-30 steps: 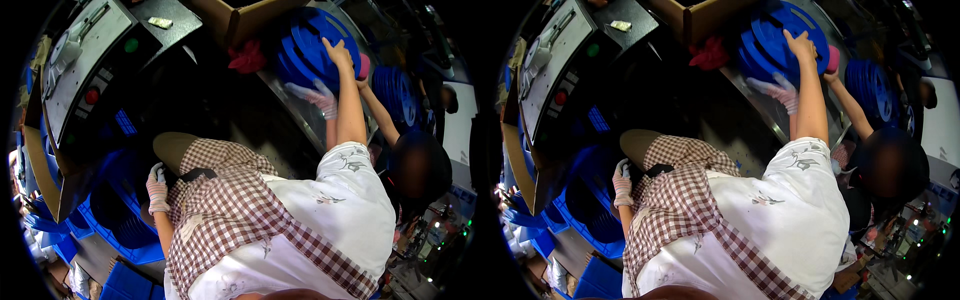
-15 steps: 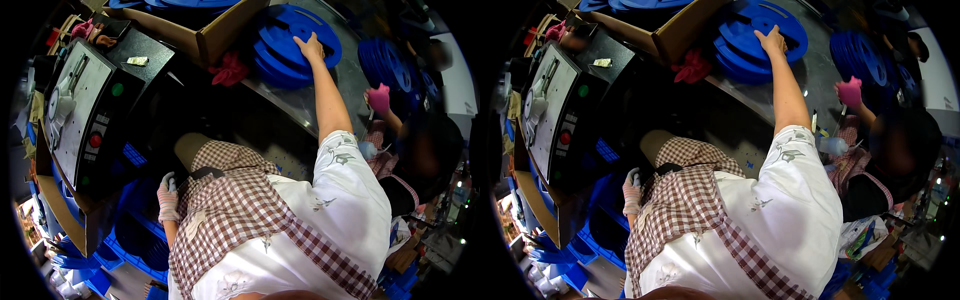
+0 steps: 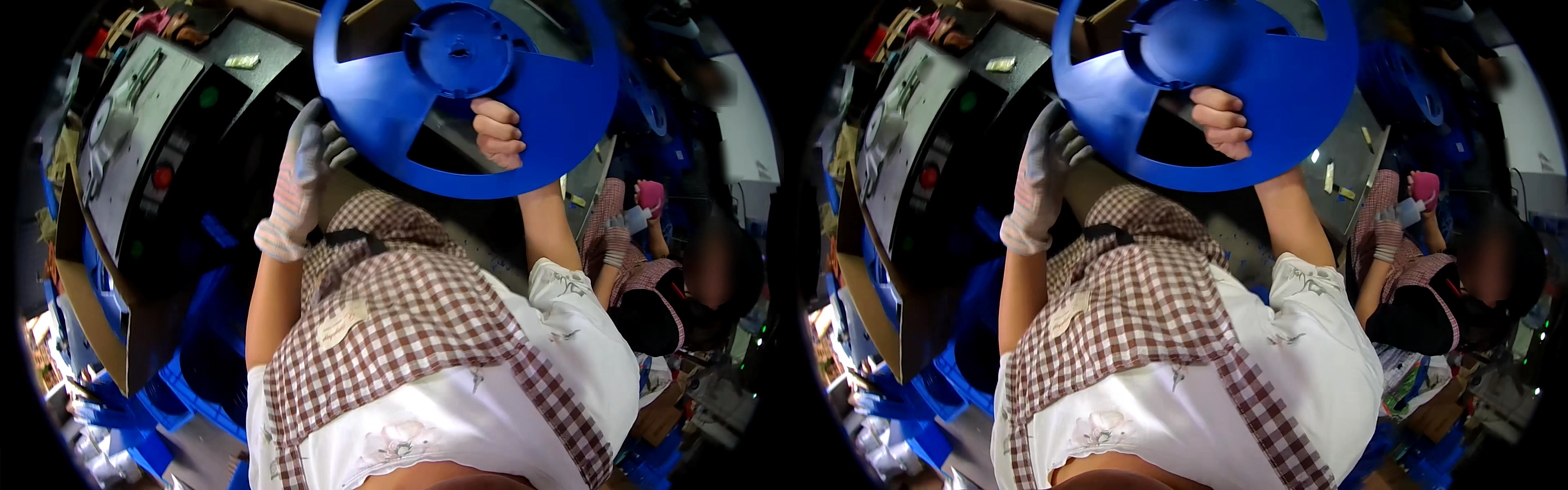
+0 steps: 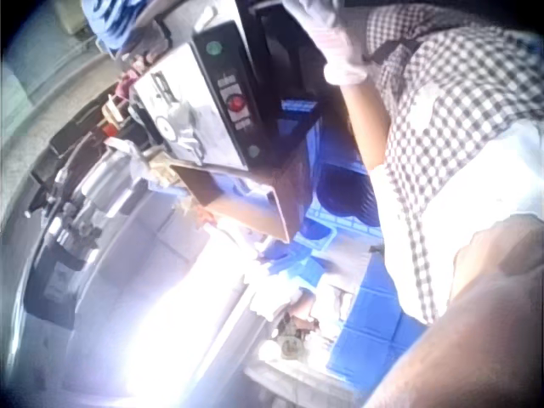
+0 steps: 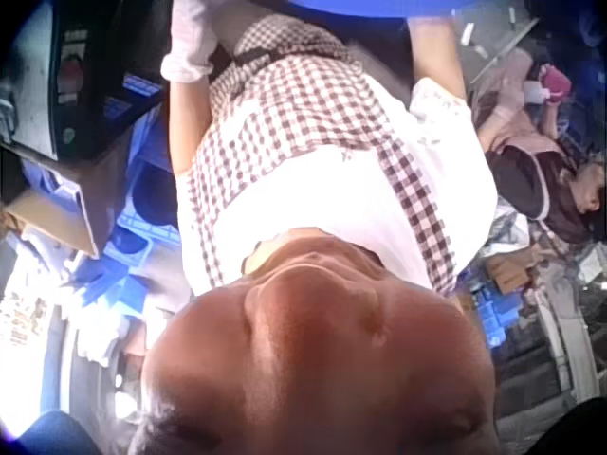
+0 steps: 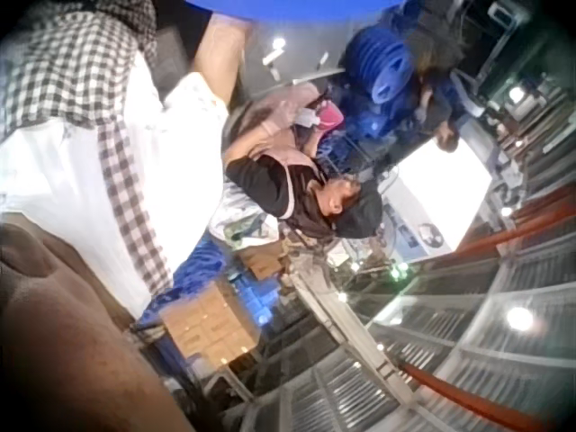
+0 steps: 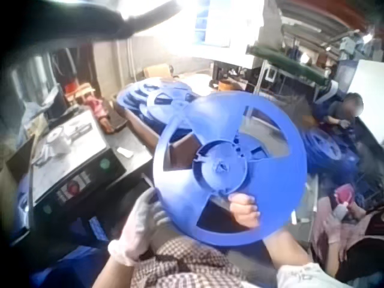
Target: The person repeatedly picks up blue plastic fan blades from a blue crate, places them onto a machine, and then removes them to place them into a cardboard box. This cycle is performed continuously throughout the clip.
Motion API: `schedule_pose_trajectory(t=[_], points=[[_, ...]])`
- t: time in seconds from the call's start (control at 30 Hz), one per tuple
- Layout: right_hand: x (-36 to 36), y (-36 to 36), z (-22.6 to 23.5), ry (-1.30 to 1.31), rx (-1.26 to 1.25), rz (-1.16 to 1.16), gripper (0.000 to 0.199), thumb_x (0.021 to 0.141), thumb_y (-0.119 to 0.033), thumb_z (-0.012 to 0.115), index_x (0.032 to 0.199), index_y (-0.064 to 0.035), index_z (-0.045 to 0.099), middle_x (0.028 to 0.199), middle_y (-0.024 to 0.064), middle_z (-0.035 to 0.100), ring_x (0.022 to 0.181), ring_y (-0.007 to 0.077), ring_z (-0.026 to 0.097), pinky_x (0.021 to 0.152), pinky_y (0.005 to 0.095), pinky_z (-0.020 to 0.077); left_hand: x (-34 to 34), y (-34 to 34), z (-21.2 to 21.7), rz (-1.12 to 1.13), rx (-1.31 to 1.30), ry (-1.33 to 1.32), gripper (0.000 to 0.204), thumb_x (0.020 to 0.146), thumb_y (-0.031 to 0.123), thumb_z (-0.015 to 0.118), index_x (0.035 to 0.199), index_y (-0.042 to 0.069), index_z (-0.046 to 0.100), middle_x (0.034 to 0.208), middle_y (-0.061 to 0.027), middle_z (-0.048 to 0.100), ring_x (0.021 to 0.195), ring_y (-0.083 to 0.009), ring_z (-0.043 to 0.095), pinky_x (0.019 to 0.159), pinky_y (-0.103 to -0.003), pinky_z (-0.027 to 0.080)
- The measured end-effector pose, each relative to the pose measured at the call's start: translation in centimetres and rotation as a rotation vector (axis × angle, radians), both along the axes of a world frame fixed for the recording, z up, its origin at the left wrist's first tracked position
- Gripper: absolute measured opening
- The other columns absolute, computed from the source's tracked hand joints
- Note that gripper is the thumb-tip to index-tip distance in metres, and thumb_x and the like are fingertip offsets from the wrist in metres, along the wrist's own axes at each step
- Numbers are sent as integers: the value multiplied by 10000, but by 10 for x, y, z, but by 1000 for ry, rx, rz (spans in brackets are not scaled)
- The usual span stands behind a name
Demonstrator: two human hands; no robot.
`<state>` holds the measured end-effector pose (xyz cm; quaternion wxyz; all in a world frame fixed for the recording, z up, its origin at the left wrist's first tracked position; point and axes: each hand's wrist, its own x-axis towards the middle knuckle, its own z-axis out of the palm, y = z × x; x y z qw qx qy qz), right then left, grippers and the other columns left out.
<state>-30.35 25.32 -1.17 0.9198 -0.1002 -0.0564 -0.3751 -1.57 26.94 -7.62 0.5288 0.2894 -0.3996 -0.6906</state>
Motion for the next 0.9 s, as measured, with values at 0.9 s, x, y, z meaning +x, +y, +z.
schedule_pose_trajectory(t=[0.9], points=[[72, -5, -35, 282, -107, 273, 230, 965, -216, 439, 1023, 3, 479, 758, 44, 465, 614, 130, 444, 549, 235, 459, 17, 97, -17, 473, 290, 244, 341, 971, 264, 569, 1169, -9, 518, 1004, -92, 625, 863, -157, 661, 765, -296, 598]])
